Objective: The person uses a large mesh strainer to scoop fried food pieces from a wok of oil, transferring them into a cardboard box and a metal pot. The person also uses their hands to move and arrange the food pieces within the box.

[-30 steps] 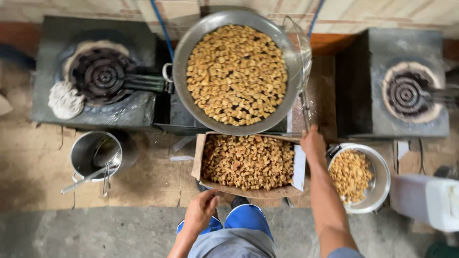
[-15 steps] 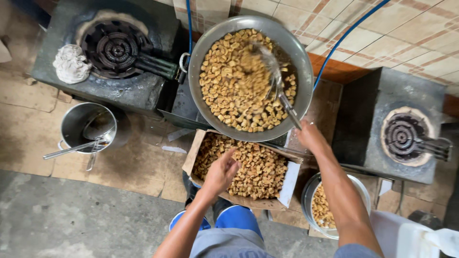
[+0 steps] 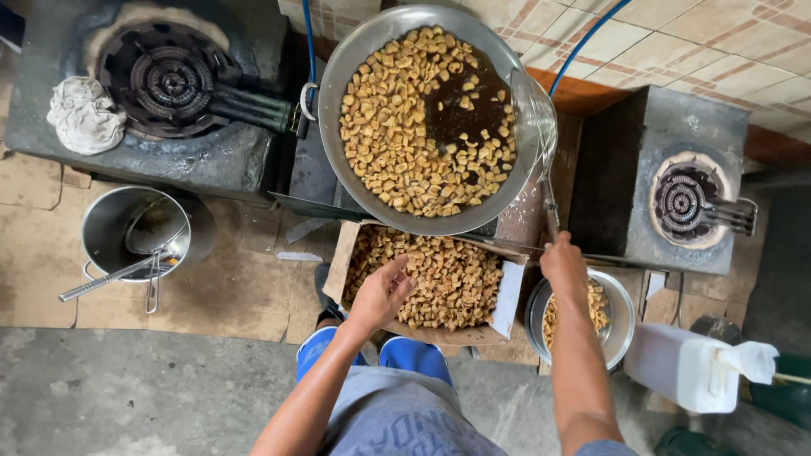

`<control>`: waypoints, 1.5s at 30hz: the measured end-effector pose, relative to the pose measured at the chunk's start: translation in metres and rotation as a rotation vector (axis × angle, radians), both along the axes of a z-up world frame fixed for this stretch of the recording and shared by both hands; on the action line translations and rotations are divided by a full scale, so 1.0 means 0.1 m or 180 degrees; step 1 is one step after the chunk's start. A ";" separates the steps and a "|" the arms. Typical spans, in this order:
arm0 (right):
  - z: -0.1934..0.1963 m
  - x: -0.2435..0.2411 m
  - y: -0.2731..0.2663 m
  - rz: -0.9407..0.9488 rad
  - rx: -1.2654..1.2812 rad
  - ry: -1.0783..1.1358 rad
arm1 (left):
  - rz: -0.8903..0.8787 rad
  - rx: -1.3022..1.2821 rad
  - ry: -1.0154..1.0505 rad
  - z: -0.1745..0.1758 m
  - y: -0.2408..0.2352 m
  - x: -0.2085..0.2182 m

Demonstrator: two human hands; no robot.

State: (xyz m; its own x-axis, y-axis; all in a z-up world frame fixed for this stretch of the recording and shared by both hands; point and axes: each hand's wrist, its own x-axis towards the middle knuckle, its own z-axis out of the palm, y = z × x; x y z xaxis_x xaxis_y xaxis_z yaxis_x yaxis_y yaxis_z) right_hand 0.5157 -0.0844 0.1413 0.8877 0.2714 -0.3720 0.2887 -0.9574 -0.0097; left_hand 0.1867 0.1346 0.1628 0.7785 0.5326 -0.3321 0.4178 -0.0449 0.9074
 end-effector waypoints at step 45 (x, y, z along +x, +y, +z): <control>0.62 1.23 0.98 0.0832 -0.0335 -0.0384 | -0.0319 0.0253 0.0007 0.19 0.37 0.30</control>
State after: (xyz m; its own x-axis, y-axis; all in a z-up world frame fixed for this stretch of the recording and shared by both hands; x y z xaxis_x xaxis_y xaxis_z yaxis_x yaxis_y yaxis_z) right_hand 0.6391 0.0134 0.2032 0.8323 0.4620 -0.3063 0.5184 -0.8444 0.1351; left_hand 0.2163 0.1716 0.1820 0.8284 0.4770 -0.2937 0.4097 -0.1583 0.8984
